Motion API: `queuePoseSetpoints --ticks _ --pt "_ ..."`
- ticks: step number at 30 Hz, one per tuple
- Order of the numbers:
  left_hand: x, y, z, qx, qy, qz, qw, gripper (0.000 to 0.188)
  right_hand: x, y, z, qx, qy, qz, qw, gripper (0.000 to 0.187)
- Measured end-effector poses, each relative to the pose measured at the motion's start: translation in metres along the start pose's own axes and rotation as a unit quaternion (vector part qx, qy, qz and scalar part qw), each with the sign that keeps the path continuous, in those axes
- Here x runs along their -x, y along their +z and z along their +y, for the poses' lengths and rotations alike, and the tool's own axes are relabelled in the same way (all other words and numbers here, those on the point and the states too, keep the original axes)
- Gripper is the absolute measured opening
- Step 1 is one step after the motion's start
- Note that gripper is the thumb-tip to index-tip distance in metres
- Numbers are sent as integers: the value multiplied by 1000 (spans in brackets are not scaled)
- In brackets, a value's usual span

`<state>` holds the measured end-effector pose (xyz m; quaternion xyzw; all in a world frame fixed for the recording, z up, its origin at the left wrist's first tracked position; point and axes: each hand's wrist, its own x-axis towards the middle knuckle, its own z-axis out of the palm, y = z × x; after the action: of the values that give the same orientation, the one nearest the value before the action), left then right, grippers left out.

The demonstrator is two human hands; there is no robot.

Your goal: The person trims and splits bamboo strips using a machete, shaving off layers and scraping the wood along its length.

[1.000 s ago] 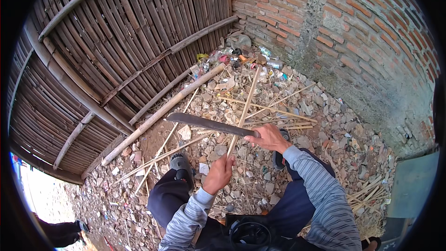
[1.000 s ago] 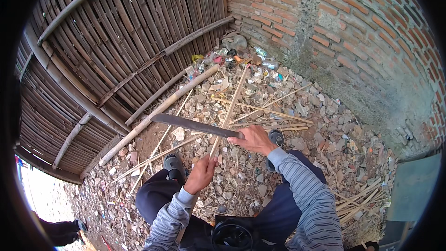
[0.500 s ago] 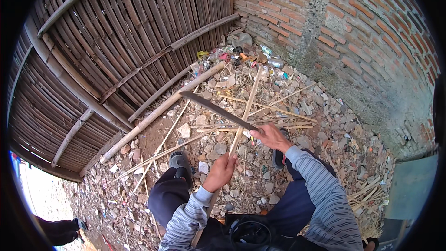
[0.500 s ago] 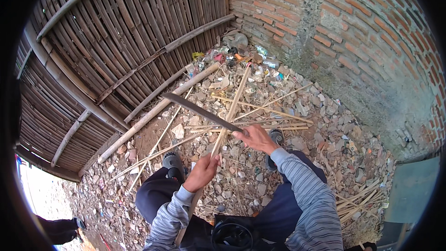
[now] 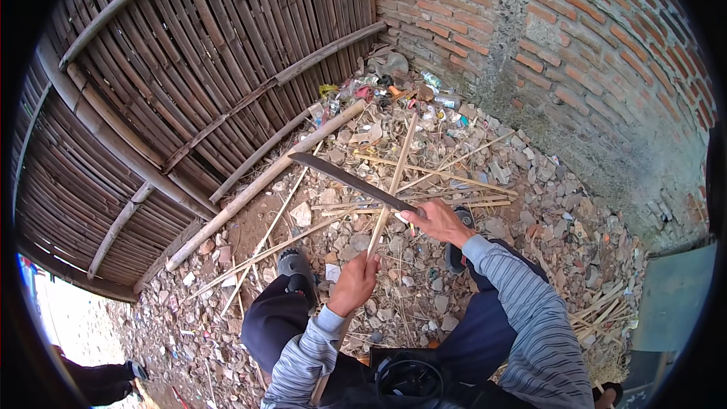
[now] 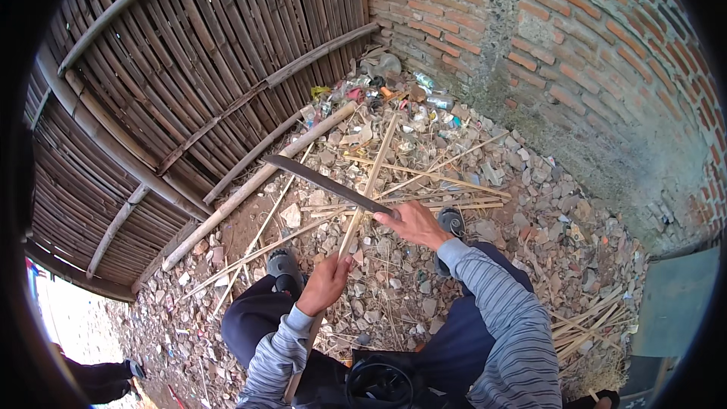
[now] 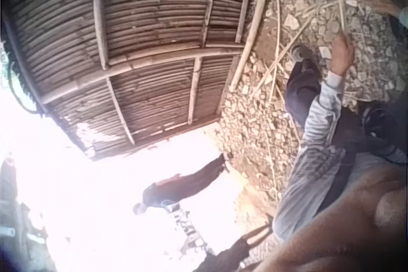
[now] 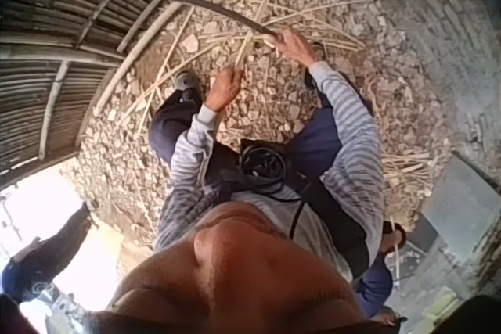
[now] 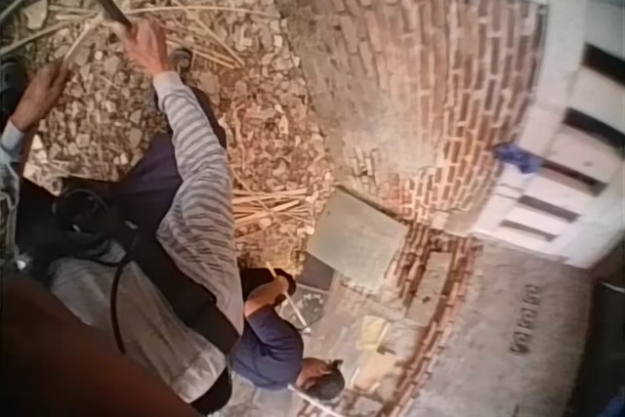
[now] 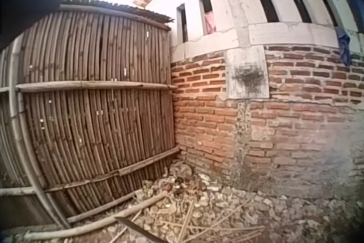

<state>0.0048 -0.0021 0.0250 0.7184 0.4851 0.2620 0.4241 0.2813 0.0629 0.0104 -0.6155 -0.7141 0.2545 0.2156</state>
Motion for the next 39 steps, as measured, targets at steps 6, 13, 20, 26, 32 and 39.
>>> queuePoseSetpoints --ticks 6,13,20,26,32,39 --pt "1 -1 13 12 8 0 1000 28 6 -7 -11 -16 -45 -14 999 66" --pt "2 4 -3 -15 22 -1 1000 27 -6 -2 15 -9 5 31 999 69" --pt "1 7 -1 6 34 -1 999 27 0 -2 10 -29 -68 -13 997 65" --pt "5 15 -14 -40 42 3 998 27 -14 -12 36 -30 72 56 995 80" --pt "3 11 -5 -19 31 -13 999 27 -1 -7 14 -23 -9 27 999 69" --pt "14 16 -7 -51 32 -27 998 27 -29 -18 91 -39 140 43 988 75"
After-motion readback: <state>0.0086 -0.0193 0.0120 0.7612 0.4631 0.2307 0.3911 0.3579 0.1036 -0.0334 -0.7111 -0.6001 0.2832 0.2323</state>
